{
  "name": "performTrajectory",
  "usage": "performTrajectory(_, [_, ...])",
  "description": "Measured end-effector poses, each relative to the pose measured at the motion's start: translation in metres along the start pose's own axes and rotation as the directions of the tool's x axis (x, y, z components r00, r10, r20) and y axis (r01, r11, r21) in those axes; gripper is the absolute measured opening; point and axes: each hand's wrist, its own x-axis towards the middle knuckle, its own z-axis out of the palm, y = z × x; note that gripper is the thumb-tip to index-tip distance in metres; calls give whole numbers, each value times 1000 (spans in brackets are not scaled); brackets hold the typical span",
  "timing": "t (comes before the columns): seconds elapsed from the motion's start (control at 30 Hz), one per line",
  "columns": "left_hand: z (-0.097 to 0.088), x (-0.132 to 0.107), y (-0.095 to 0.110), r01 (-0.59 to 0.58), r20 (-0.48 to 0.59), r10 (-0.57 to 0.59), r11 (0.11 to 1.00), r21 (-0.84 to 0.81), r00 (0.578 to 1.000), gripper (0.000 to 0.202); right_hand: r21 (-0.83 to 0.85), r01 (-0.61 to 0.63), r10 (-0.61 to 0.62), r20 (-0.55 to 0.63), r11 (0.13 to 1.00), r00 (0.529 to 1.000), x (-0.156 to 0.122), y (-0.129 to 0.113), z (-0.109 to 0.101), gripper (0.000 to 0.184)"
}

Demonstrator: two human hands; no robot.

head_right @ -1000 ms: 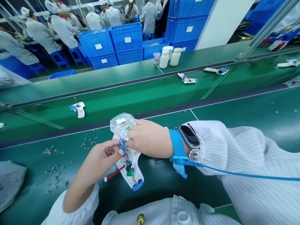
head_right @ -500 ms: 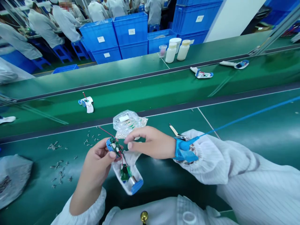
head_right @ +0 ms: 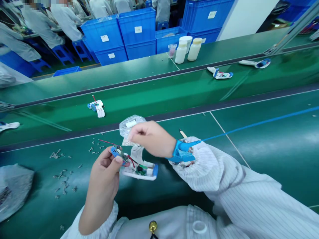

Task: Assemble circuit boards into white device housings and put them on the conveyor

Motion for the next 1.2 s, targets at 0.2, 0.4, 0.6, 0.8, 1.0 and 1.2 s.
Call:
performTrajectory(0.2, [1,7,-6,-55,-143,41,994,-99,989,28,-268,74,-124,-174,960,977,-17,1,2,28])
performTrajectory(0.4, [9,6,-14,-139,-192,119,986,-95,974,23,-472,161,-256,-144,867,956,-38,-6,35,12])
performTrajectory(0.6, [13,1,-18,-176,-174,165,983,-53,971,19,-380,122,-217,-218,917,951,-36,0,41,14])
performTrajectory(0.8, [15,-2,-16,-201,-166,200,980,10,966,19,-246,172,-236,-259,954,937,-40,3,41,12])
performTrajectory(1.0, [14,-10,-16,-288,-181,445,789,543,877,20,-506,172,-403,-390,845,828,-35,8,33,15])
performTrajectory(1.2, [19,-9,-19,-443,142,533,493,749,834,21,-566,164,-463,-439,808,770,-27,9,29,14])
